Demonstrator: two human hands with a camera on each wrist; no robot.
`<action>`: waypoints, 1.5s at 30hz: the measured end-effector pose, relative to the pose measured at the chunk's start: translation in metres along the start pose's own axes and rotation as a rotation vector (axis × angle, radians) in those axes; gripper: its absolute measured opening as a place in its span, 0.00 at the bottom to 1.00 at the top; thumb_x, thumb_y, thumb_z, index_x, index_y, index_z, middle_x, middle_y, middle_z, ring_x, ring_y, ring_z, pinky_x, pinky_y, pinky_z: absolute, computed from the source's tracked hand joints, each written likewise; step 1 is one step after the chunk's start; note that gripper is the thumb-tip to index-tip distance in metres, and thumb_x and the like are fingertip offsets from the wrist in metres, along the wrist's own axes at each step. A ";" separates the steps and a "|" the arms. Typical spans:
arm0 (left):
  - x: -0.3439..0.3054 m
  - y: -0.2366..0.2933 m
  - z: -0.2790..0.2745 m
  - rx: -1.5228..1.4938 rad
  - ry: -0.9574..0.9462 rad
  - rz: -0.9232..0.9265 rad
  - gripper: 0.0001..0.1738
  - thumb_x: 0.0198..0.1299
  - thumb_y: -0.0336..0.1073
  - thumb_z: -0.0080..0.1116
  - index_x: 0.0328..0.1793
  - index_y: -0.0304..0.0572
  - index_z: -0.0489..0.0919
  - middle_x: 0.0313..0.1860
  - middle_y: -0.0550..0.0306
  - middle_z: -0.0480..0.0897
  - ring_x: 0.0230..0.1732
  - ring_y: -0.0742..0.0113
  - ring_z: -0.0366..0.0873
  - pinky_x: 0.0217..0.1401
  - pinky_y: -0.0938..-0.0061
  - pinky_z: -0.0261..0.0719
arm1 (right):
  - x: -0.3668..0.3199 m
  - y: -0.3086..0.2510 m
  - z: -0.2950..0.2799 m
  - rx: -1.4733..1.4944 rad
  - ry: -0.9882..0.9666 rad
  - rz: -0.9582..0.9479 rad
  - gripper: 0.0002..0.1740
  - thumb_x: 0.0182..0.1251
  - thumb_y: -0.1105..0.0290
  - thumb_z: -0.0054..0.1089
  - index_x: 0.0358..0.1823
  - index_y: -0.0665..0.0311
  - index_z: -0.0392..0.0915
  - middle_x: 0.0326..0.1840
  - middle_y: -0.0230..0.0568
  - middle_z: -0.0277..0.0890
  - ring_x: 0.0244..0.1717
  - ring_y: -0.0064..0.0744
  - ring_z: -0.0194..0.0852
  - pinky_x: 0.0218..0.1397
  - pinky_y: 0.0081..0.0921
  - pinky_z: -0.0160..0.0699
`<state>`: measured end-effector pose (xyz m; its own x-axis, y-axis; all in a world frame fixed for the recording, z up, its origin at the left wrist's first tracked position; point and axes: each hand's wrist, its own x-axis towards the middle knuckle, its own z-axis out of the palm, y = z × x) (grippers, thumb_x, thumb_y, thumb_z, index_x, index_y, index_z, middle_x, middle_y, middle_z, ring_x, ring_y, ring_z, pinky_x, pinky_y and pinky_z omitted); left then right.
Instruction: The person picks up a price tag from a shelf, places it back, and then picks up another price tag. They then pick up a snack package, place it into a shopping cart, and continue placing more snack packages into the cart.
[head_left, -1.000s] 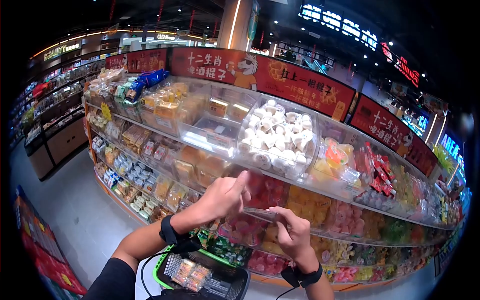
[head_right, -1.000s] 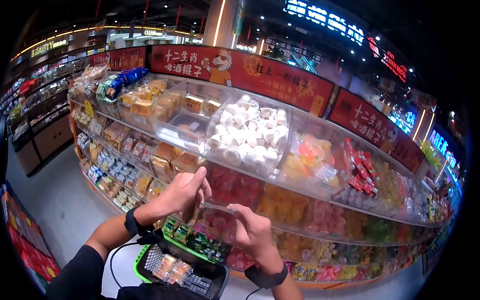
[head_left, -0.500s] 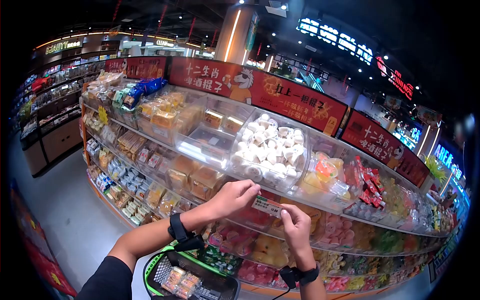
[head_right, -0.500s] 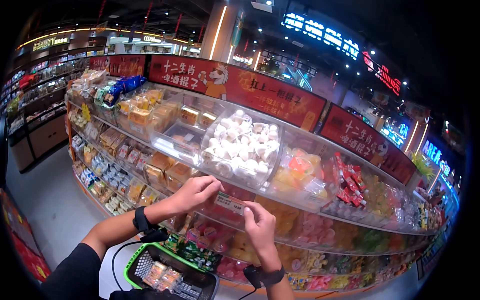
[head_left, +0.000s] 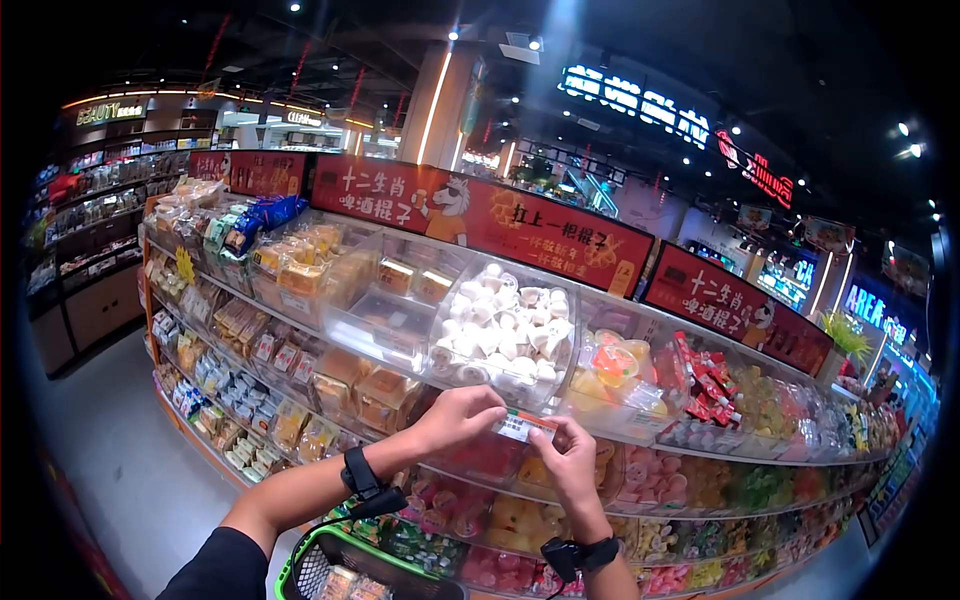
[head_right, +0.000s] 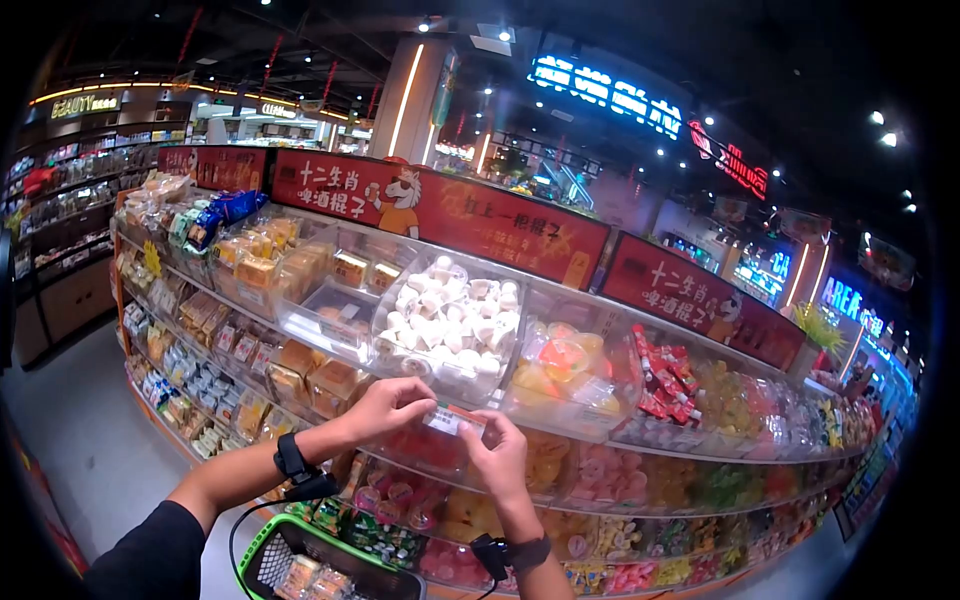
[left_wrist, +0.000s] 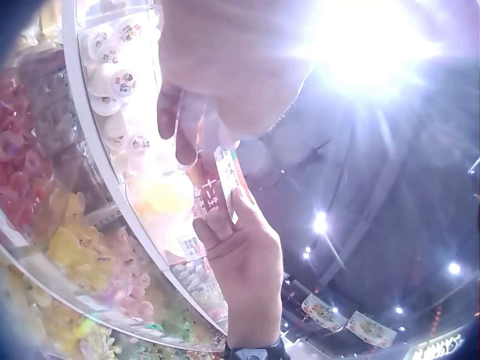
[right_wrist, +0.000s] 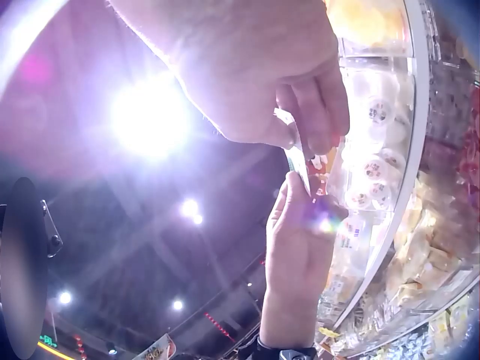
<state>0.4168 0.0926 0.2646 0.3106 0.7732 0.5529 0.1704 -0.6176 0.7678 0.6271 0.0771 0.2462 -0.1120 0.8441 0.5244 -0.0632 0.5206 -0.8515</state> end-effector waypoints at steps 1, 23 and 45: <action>-0.001 0.000 0.000 -0.026 -0.004 -0.016 0.09 0.67 0.34 0.56 0.44 0.33 0.78 0.30 0.64 0.79 0.32 0.81 0.74 0.35 0.82 0.73 | 0.000 0.001 0.000 0.006 0.002 0.011 0.10 0.63 0.76 0.63 0.44 0.72 0.77 0.39 0.34 0.80 0.38 0.16 0.76 0.41 0.15 0.75; -0.006 0.000 -0.006 -0.479 0.065 -0.256 0.16 0.69 0.44 0.52 0.44 0.35 0.77 0.32 0.58 0.83 0.31 0.78 0.78 0.36 0.80 0.75 | 0.000 -0.013 0.011 0.085 0.027 0.090 0.11 0.67 0.73 0.60 0.45 0.73 0.74 0.36 0.39 0.81 0.33 0.16 0.77 0.31 0.14 0.76; -0.013 0.010 -0.001 -0.531 -0.015 -0.165 0.22 0.74 0.49 0.41 0.48 0.36 0.76 0.31 0.60 0.81 0.30 0.77 0.79 0.33 0.81 0.77 | -0.011 -0.043 0.042 -0.444 0.128 -0.298 0.07 0.63 0.77 0.62 0.39 0.73 0.77 0.33 0.41 0.84 0.33 0.21 0.82 0.35 0.18 0.78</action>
<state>0.4140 0.0765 0.2658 0.3338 0.8487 0.4101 -0.2755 -0.3283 0.9035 0.5894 0.0396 0.2770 -0.0297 0.6460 0.7627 0.3537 0.7205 -0.5965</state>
